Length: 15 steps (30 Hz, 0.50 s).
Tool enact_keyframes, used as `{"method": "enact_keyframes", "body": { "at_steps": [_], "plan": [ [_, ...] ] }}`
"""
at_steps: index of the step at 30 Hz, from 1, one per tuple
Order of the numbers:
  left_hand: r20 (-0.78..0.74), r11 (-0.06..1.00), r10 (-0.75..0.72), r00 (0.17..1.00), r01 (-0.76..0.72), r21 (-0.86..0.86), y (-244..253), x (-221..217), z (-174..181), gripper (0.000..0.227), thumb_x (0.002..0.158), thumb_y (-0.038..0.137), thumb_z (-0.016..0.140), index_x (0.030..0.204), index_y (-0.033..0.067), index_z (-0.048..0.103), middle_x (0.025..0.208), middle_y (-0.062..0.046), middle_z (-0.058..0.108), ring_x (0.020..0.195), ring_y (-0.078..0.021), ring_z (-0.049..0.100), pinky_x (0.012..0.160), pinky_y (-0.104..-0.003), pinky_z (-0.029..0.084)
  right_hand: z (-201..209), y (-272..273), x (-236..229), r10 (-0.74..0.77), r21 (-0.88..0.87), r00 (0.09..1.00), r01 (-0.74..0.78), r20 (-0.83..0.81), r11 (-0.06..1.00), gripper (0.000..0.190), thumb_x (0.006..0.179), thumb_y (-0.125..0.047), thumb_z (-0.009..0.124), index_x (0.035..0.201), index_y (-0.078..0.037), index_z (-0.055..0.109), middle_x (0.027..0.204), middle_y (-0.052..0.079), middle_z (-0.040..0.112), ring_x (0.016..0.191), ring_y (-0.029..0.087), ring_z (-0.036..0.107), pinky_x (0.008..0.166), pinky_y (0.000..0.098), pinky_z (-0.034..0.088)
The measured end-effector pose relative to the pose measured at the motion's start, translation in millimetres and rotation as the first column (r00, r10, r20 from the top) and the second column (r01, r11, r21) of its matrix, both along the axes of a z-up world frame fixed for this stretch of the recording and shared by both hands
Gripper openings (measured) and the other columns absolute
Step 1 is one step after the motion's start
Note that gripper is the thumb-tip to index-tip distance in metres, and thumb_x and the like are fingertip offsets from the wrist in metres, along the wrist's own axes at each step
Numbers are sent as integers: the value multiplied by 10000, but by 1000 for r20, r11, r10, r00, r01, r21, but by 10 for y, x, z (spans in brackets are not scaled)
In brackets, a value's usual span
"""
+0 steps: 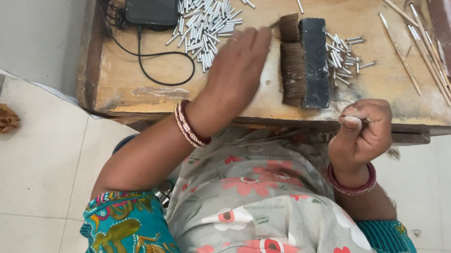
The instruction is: The recorder is applying a white substance to the tips of small metal rods at a manufacturing workbench.
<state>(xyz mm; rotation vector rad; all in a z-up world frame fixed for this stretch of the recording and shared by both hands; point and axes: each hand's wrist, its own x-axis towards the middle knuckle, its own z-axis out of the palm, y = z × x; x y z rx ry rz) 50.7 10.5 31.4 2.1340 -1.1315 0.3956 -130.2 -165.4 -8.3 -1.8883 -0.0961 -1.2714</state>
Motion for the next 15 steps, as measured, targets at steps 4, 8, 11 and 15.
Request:
{"method": "enact_keyframes", "body": {
  "at_steps": [4,8,11,15],
  "plan": [
    [-120,836,-429,895,344,-427,-162,-570,-56,131,1019,85,680,1135,86,619,992,-98,671,954,-256,662,823,-333,535,-5,144,103,150,188,989,-149,7,971,361,1098,-346,659,1061,-16,517,984,79,536,725,108,531,648,217,449],
    [-434,429,-892,125,-65,-901,-426,-884,-305,147,1100,149,636,1169,31,583,1012,-11,650,962,-72,629,888,-257,517,-15,221,164,241,383,964,-264,109,885,367,1066,-350,685,1067,-22,519,971,58,532,726,81,505,641,198,423],
    [-399,392,-917,-12,-213,-895,-473,-973,-362,145,1094,162,644,1156,43,591,1053,-39,700,1010,-92,667,935,-264,532,-37,228,176,212,412,965,-258,154,874,367,1064,-348,689,1080,-28,510,997,53,522,756,84,506,656,199,424],
    [-392,407,-913,-112,-282,-869,-453,-1064,-357,159,1082,159,640,1172,34,604,1094,-67,719,1041,-107,684,972,-278,548,-69,234,163,138,340,972,-197,192,919,374,1071,-361,674,1082,-33,496,1005,57,529,783,102,537,701,222,451]
  ]
}}
